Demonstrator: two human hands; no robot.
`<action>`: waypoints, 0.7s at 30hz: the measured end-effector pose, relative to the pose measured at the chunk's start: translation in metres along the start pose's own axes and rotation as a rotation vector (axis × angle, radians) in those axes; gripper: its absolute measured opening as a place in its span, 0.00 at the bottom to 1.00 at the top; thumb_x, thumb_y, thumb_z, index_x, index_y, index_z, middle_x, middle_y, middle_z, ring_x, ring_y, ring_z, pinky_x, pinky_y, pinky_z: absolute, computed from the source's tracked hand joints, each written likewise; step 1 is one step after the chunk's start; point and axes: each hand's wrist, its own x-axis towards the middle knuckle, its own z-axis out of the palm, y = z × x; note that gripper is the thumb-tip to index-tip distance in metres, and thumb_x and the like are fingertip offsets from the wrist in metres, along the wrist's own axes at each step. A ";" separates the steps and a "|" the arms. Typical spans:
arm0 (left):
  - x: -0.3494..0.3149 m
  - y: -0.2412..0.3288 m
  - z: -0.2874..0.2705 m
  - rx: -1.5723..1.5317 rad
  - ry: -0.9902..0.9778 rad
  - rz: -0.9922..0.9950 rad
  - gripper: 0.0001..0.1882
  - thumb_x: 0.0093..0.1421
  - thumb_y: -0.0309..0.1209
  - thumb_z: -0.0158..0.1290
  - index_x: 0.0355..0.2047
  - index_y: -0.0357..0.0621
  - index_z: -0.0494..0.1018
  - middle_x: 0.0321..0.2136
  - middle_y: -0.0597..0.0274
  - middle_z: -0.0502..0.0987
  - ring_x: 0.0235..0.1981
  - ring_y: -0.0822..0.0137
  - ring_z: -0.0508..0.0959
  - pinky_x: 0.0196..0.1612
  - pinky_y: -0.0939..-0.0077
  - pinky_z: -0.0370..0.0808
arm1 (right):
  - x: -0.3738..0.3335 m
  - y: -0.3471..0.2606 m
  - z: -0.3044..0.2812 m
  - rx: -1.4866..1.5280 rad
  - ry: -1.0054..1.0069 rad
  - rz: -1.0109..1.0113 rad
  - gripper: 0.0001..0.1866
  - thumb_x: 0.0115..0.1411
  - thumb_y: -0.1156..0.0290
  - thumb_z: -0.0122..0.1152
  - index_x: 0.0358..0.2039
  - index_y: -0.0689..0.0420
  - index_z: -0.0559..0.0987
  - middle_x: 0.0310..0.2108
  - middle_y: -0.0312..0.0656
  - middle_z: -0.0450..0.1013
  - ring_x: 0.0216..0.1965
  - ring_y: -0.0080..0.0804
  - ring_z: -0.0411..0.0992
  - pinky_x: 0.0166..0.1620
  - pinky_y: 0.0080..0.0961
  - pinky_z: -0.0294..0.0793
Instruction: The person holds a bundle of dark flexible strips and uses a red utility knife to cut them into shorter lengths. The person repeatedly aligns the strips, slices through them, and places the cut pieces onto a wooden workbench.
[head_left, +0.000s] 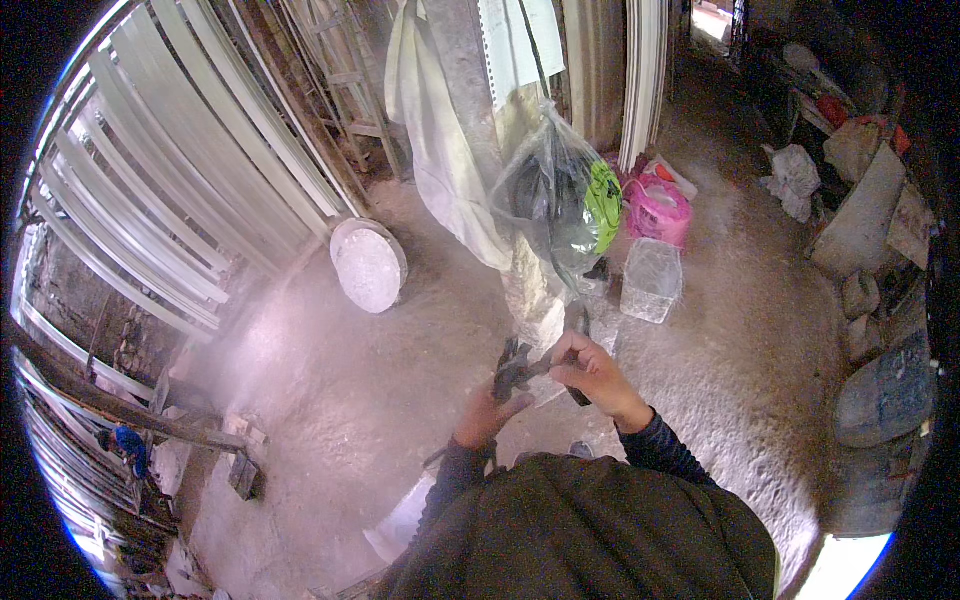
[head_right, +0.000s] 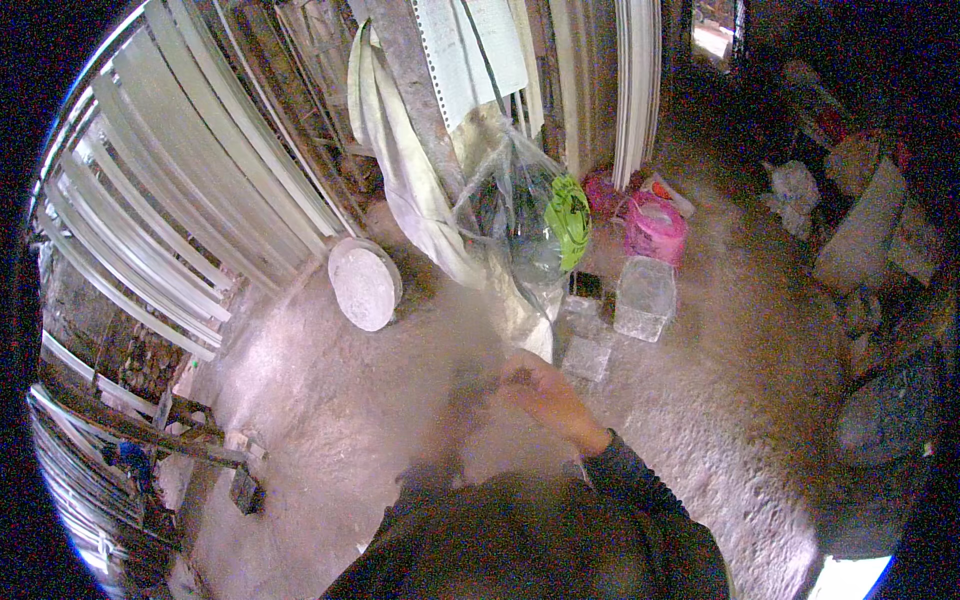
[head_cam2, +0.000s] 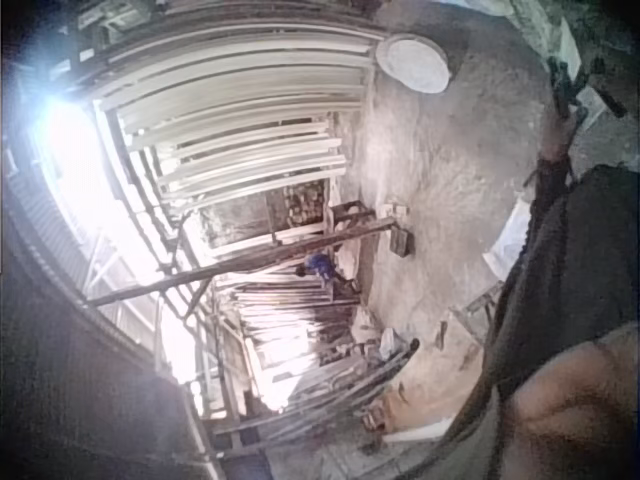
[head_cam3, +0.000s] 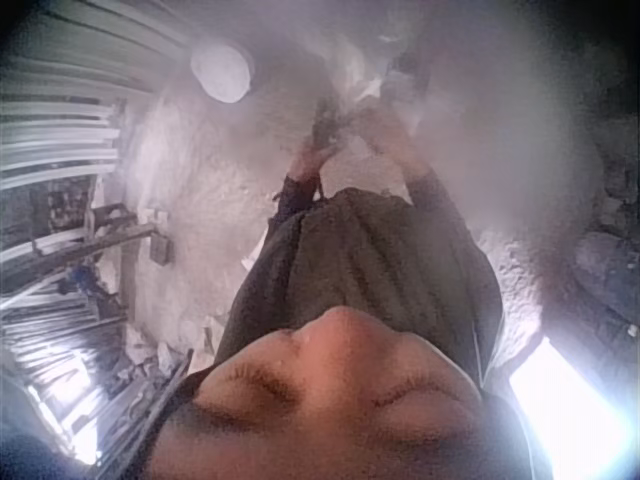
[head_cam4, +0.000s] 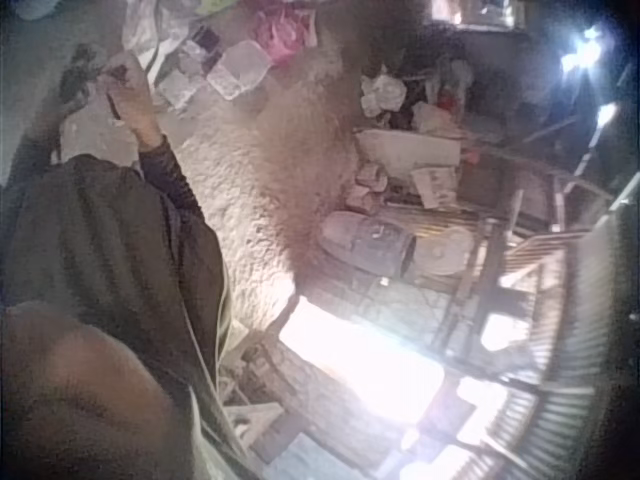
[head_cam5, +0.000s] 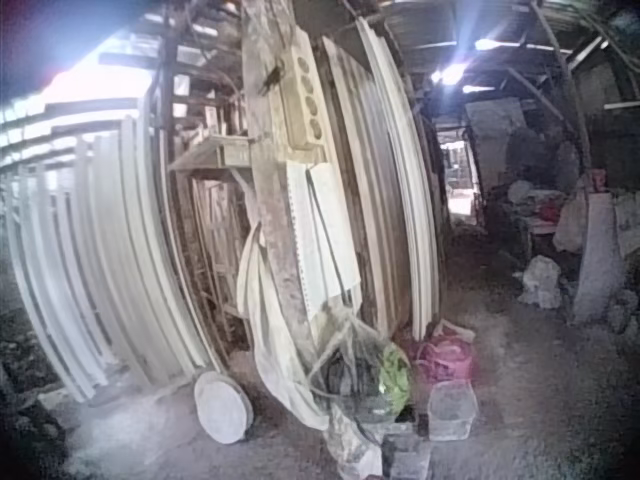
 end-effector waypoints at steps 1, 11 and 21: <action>0.003 -0.005 0.000 0.034 0.059 0.071 0.27 0.44 0.42 0.59 0.43 0.44 0.67 0.36 0.54 0.74 0.39 0.59 0.73 0.39 0.69 0.68 | 0.002 0.000 -0.002 -0.031 -0.047 -0.076 0.13 0.51 0.69 0.57 0.36 0.57 0.69 0.32 0.34 0.65 0.32 0.19 0.64 0.37 0.15 0.63; -0.006 0.016 -0.046 0.790 0.155 0.148 0.18 0.46 0.42 0.55 0.33 0.44 0.70 0.26 0.53 0.73 0.27 0.52 0.73 0.27 0.62 0.68 | 0.004 -0.006 -0.002 -0.456 -0.229 0.077 0.20 0.46 0.66 0.62 0.40 0.57 0.72 0.31 0.34 0.69 0.30 0.22 0.67 0.33 0.19 0.67; -0.017 0.047 -0.034 0.735 0.198 -0.071 0.15 0.47 0.40 0.56 0.29 0.42 0.71 0.22 0.51 0.72 0.24 0.51 0.72 0.26 0.63 0.67 | 0.010 -0.006 0.018 -1.062 0.218 -0.244 0.07 0.48 0.68 0.57 0.27 0.55 0.75 0.29 0.41 0.73 0.31 0.38 0.70 0.36 0.31 0.66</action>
